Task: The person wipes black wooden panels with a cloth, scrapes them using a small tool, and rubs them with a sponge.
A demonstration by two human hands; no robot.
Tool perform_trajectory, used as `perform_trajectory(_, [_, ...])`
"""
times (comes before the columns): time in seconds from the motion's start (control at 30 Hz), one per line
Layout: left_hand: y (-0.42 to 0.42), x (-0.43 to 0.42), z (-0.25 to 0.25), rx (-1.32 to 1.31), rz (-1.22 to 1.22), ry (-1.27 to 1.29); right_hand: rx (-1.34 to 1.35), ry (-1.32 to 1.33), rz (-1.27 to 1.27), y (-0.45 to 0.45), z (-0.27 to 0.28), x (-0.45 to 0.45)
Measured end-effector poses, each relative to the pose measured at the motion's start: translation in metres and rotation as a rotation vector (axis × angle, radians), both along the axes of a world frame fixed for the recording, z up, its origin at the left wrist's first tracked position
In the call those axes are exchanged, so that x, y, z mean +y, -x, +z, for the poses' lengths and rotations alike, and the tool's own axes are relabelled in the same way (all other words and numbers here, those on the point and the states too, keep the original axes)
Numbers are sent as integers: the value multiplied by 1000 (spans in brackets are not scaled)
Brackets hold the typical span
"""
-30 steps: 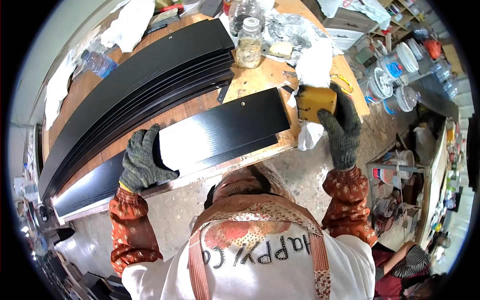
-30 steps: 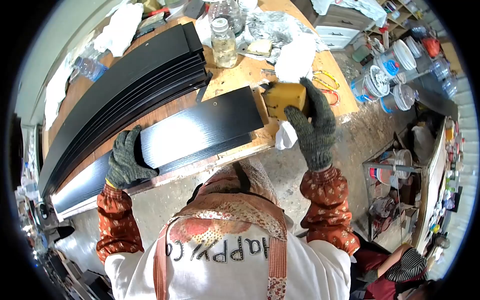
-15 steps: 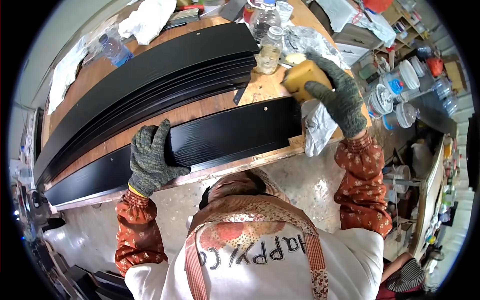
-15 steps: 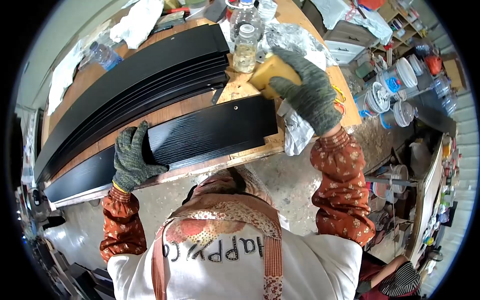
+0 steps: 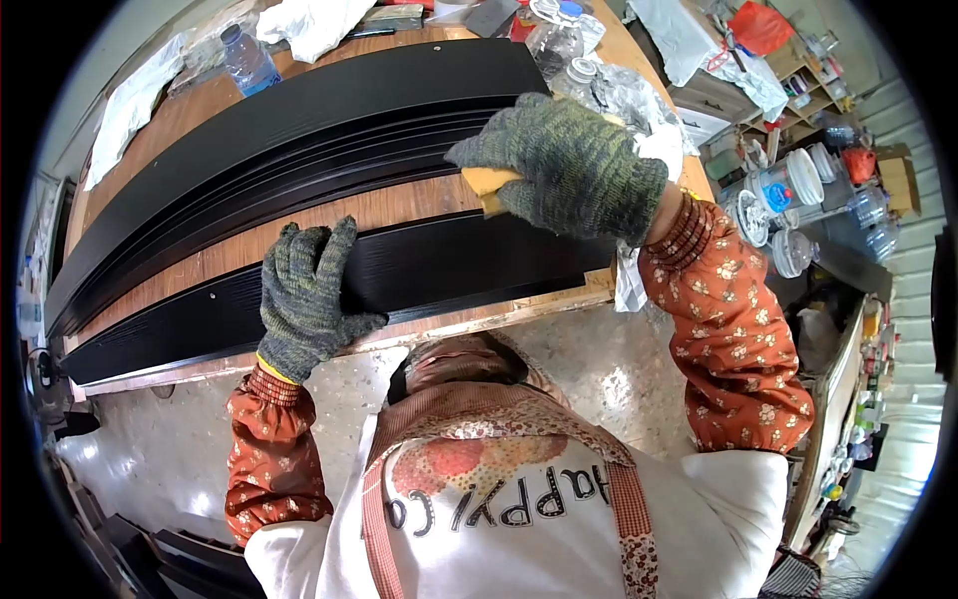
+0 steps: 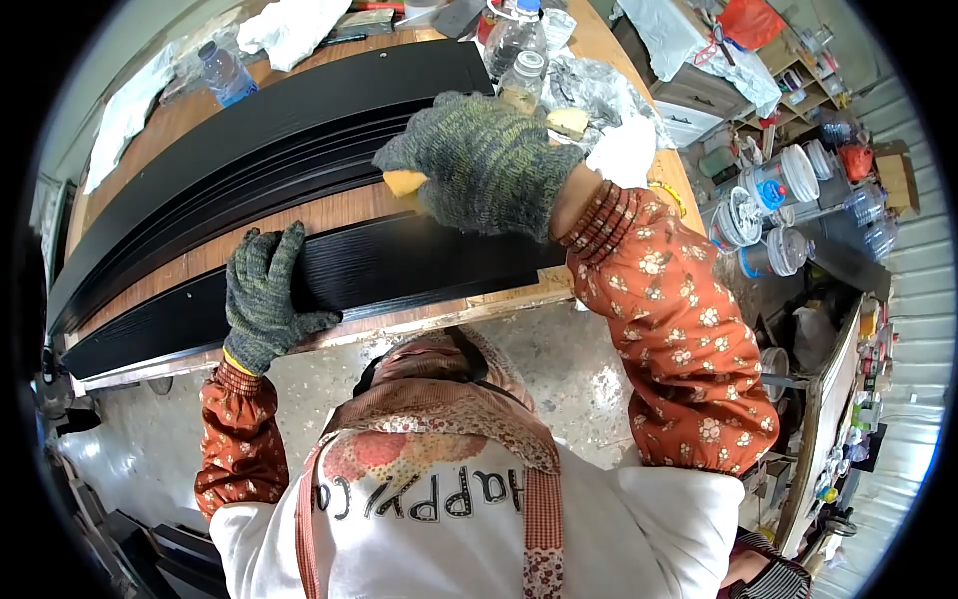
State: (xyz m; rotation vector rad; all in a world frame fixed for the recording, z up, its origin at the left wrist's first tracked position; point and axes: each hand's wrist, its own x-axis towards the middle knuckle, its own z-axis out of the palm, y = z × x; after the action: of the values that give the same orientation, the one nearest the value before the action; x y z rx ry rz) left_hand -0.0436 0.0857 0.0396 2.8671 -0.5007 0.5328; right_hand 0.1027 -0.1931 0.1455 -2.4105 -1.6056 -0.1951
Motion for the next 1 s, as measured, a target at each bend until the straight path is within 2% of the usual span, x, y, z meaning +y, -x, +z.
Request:
perform_trajectory(0.13, [0,2,-2,-11,-2,2,9,28,7,-2,20,5])
perform_trajectory(0.23, [1,0,-3,-19,9,-7,162,78,-27,6,21,13])
perform_trajectory(0.37, [2,1,-4,-2,32,-34,24,37,36,-2,11,6])
perform_trajectory(0.47, [2,2,-6,-9,23,-6,36,6,65,-4,19,4])
perform_trajectory(0.57, [2,1,-6,-37,15,9,40,129,-1,6,13,12])
perform_trajectory(0.7, [1,2,-7,-14,18,-2,50,153,29,1,16,10])
perform_trajectory(0.8, [3,4,-8,-23,35,-14,103,105,50,3,25,10])
perform_trajectory(0.9, [2,3,-7,-40,20,-6,111,76,95,3,6,11])
perform_trajectory(0.93, [1,4,-8,-34,23,-6,7,136,70,11,8,15])
perform_trajectory(1.0, [1,3,-7,-31,20,-5,-20,155,-16,8,11,17])
